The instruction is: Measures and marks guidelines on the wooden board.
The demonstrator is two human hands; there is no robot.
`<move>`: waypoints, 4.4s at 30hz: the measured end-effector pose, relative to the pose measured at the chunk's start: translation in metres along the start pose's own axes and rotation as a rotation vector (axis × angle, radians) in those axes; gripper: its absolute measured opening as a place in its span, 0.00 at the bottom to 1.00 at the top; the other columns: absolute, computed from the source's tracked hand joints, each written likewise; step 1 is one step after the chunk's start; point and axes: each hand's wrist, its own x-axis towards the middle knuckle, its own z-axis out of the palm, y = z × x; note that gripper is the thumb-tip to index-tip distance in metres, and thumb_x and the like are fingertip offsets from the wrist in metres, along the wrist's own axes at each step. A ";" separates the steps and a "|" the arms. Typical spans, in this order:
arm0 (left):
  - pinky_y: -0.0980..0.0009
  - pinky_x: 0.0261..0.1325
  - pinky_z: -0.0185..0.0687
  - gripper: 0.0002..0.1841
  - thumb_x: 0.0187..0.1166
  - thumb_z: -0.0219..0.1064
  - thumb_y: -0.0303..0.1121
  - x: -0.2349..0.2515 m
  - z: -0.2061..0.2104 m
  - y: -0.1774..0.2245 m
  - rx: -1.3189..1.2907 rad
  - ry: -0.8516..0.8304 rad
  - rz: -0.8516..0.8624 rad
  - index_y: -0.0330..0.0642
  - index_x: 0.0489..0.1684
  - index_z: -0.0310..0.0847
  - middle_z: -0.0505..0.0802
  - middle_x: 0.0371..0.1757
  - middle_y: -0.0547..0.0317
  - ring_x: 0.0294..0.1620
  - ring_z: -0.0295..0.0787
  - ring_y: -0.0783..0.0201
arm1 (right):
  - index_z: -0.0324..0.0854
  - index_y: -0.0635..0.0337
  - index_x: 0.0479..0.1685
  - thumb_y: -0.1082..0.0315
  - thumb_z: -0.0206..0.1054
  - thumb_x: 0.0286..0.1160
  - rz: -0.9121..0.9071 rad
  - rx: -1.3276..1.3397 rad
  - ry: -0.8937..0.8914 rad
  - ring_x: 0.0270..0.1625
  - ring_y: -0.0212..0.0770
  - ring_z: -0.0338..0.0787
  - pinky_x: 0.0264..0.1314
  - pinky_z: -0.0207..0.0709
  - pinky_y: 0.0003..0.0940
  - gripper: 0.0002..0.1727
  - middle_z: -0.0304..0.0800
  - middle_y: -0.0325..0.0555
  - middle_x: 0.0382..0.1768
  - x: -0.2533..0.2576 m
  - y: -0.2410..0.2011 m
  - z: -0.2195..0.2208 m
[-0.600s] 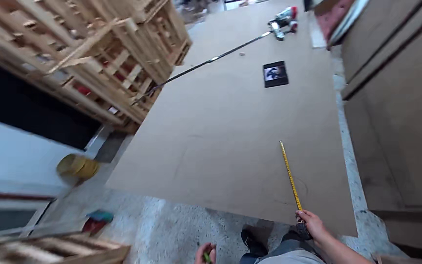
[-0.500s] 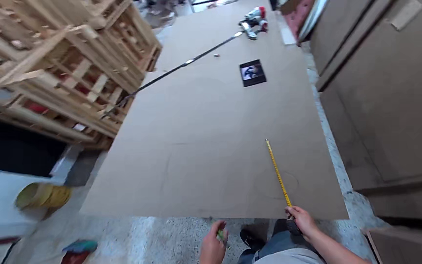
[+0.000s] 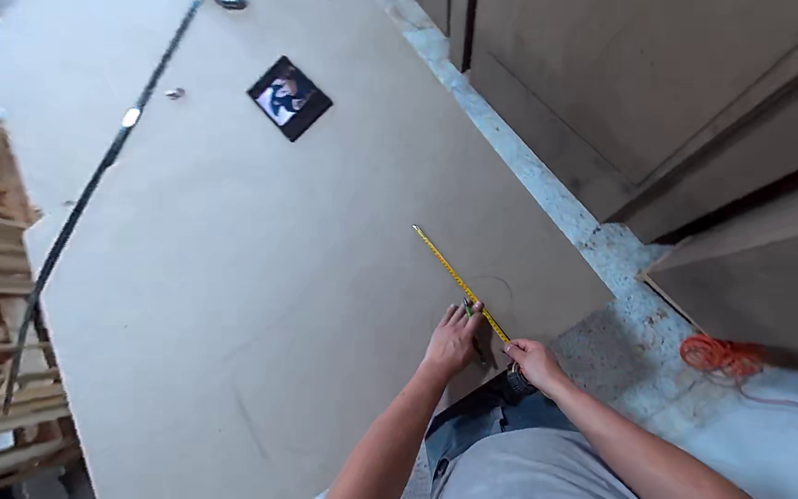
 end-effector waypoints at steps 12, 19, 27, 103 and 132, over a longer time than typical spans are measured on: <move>0.55 0.95 0.51 0.22 0.88 0.53 0.34 0.049 -0.025 -0.099 -0.065 0.181 0.191 0.45 0.79 0.76 0.76 0.88 0.62 0.92 0.63 0.59 | 0.89 0.52 0.52 0.54 0.57 0.92 0.049 0.071 0.069 0.41 0.39 0.90 0.51 0.83 0.47 0.17 0.93 0.40 0.38 -0.027 0.037 0.005; 0.52 0.97 0.44 0.23 0.91 0.49 0.37 0.030 0.000 -0.099 -0.079 0.209 0.315 0.44 0.80 0.75 0.74 0.89 0.61 0.93 0.59 0.59 | 0.89 0.52 0.51 0.58 0.57 0.91 0.064 0.080 0.164 0.39 0.38 0.90 0.48 0.82 0.45 0.15 0.93 0.40 0.37 -0.029 0.029 0.026; 0.53 0.97 0.42 0.22 0.89 0.47 0.35 0.015 0.019 -0.081 -0.054 0.208 0.406 0.46 0.79 0.75 0.72 0.90 0.65 0.94 0.57 0.61 | 0.90 0.53 0.50 0.58 0.58 0.91 0.039 0.066 0.202 0.40 0.37 0.90 0.50 0.82 0.45 0.15 0.92 0.40 0.36 -0.030 0.029 0.033; 0.65 0.29 0.81 0.09 0.72 0.74 0.30 0.150 -0.125 -0.225 -1.046 0.792 -0.614 0.36 0.40 0.81 0.86 0.27 0.56 0.23 0.81 0.64 | 0.89 0.48 0.39 0.55 0.62 0.83 0.105 0.056 0.146 0.33 0.34 0.90 0.41 0.82 0.44 0.12 0.95 0.32 0.33 -0.019 0.035 0.048; 0.38 0.56 0.84 0.14 0.74 0.74 0.42 0.228 -0.149 -0.180 -0.465 0.225 -0.672 0.45 0.50 0.89 0.95 0.46 0.45 0.51 0.93 0.45 | 0.89 0.45 0.36 0.55 0.62 0.81 0.092 0.052 0.197 0.32 0.30 0.89 0.37 0.81 0.39 0.12 0.94 0.29 0.31 -0.007 0.041 -0.007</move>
